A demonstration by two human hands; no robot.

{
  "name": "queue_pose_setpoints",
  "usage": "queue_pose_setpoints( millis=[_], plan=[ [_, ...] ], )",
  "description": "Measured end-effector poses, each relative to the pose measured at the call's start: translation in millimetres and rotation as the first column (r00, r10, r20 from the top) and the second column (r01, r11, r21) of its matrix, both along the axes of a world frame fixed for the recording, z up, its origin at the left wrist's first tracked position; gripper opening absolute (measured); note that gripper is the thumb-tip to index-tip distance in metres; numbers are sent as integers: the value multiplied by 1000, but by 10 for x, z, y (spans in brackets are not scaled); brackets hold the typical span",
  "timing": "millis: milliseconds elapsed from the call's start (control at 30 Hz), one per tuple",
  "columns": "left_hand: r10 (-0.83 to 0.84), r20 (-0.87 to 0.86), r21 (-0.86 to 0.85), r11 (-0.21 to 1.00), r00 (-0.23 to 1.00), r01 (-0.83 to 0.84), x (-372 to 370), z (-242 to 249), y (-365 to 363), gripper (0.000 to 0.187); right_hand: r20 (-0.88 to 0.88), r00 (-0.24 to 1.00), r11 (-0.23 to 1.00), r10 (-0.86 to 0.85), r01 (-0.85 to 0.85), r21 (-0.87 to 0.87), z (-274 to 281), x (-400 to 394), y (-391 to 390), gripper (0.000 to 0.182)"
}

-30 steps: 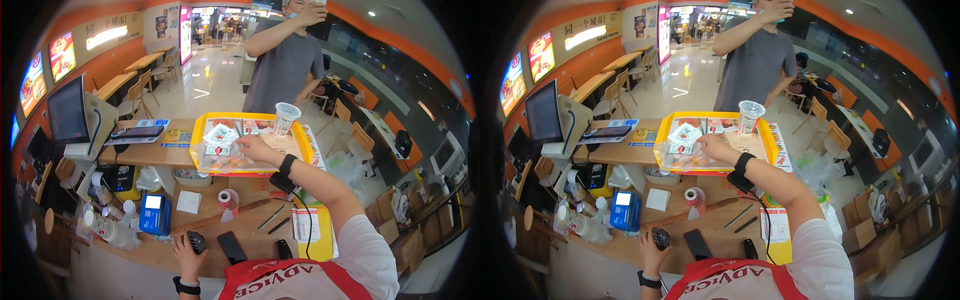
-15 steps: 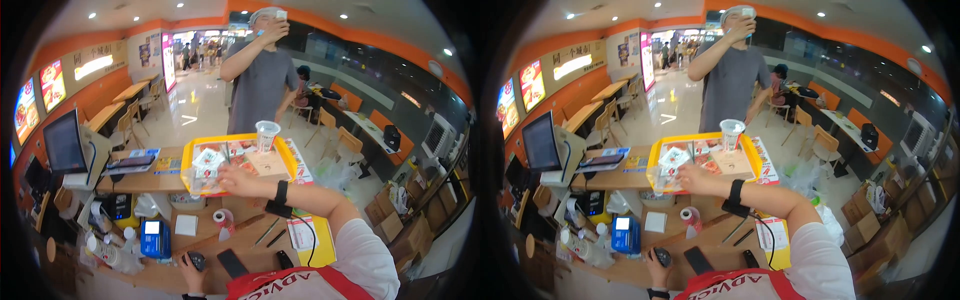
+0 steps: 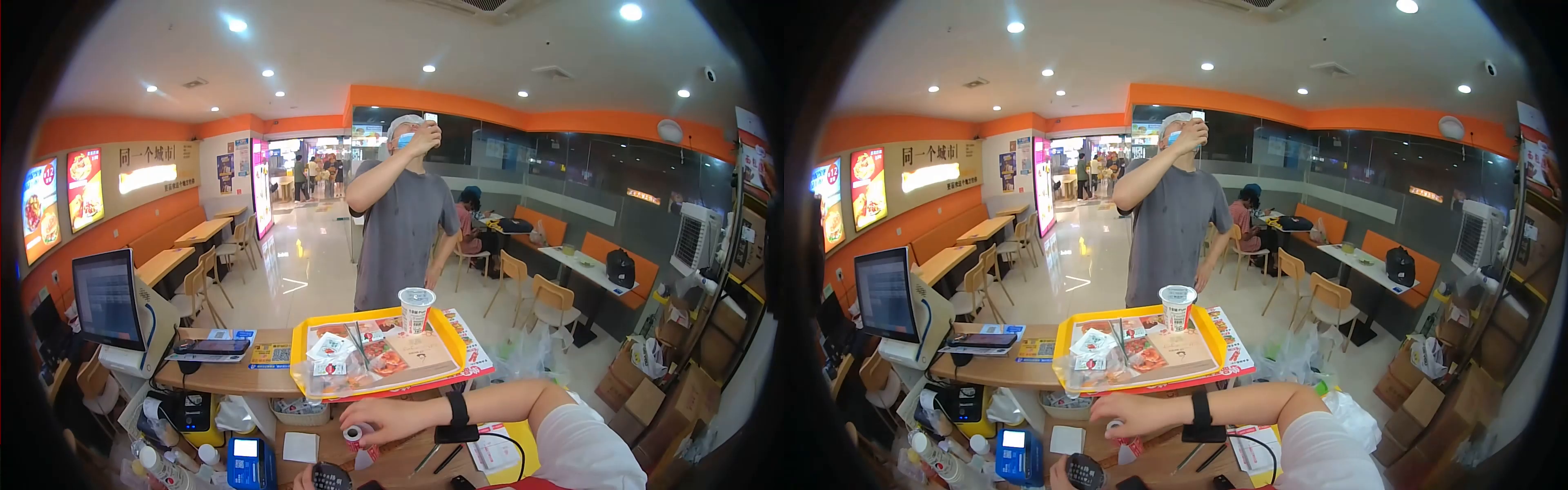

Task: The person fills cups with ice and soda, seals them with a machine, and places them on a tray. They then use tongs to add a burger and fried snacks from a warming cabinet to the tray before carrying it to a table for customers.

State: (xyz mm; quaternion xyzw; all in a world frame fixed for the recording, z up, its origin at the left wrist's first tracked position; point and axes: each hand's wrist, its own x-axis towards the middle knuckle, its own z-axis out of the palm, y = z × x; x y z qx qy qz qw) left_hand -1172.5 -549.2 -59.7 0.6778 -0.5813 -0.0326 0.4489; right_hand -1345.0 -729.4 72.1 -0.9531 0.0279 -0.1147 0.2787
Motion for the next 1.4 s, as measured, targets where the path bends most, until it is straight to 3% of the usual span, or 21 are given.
queue_pose_setpoints(
  millis=[33, 100, 167, 200, 233, 300, 367, 500, 700, 800, 1067, 1133, 1167, 1233, 1267, 1300, 1367, 1400],
  plan=[
    [0, -1, -2, 1000, 1000, 0, -50, 136, -10, 83, -1, 1000, 1000, 0, 0, -2, -5, 6, 76, 42],
    [-98, -147, -113, 990, 984, 82, -159, 367, -36, 86, 24, 994, 993, 104, -102, -61, -14, 17, 225, 58],
    [-82, -151, -119, 991, 985, 64, -243, 435, -73, 91, 24, 991, 990, 133, -132, -40, -36, 29, 321, 66],
    [-141, -239, -161, 981, 961, 104, -262, 419, -117, 94, 24, 986, 986, 163, -163, -18, -35, 33, 365, 73],
    [-201, -321, -205, 969, 925, 139, -272, 396, -170, 98, 27, 986, 987, 162, -162, -17, -21, 21, 413, 73],
    [-226, -319, -230, 960, 920, 156, -283, 320, -248, 104, -7, 991, 987, 133, -133, -89, 8, -32, 502, 81],
    [-303, -366, -364, 917, 880, 164, -326, 314, -287, 105, 16, 996, 991, 88, -86, -106, 14, -68, 548, 83],
    [-263, -333, -336, 930, 905, 147, -488, 435, -345, 104, 7, 999, 990, -35, 35, -135, 81, -140, 635, 84],
    [-322, -153, -390, 888, 934, 242, -653, 585, -370, 102, -87, 983, 982, -163, 152, -115, 128, -221, 664, 89],
    [-313, -151, -374, 896, 938, 239, -708, 619, -371, 101, 25, 982, 971, -188, 189, -146, 58, -288, 647, 81],
    [-373, -161, -365, 883, 914, 296, -810, 664, -441, 98, -16, 978, 978, -207, 207, -9, 210, -418, 552, 79],
    [-507, -374, -444, 833, 776, 330, -830, 694, -455, 95, -65, 974, 975, -217, 219, 27, 301, -479, 493, 80],
    [-505, -375, -441, 835, 777, 329, -821, 675, -457, 95, -29, 968, 968, -250, 250, -5, 352, -517, 460, 78],
    [-417, -297, -382, 876, 859, 293, -792, 553, -443, 71, 41, 953, 954, -300, 300, -19, 486, -607, 393, 73],
    [-461, -394, -307, 882, 795, 359, -740, 409, -472, 88, 90, 946, 947, -311, 317, -58, 513, -658, 314, 72],
    [-446, -409, -285, 891, 797, 353, -704, 347, -496, 88, 135, 938, 939, -320, 334, -89, 556, -700, 249, 70],
    [-390, -441, -218, 920, 809, 325, -665, 277, -453, 78, 52, 886, 887, -460, 461, -17, 716, -813, 147, 68],
    [-341, -374, -226, 936, 862, 271, -675, 411, -390, 61, 152, 874, 878, -462, 475, -62, 739, -865, 24, 63]
  ],
)
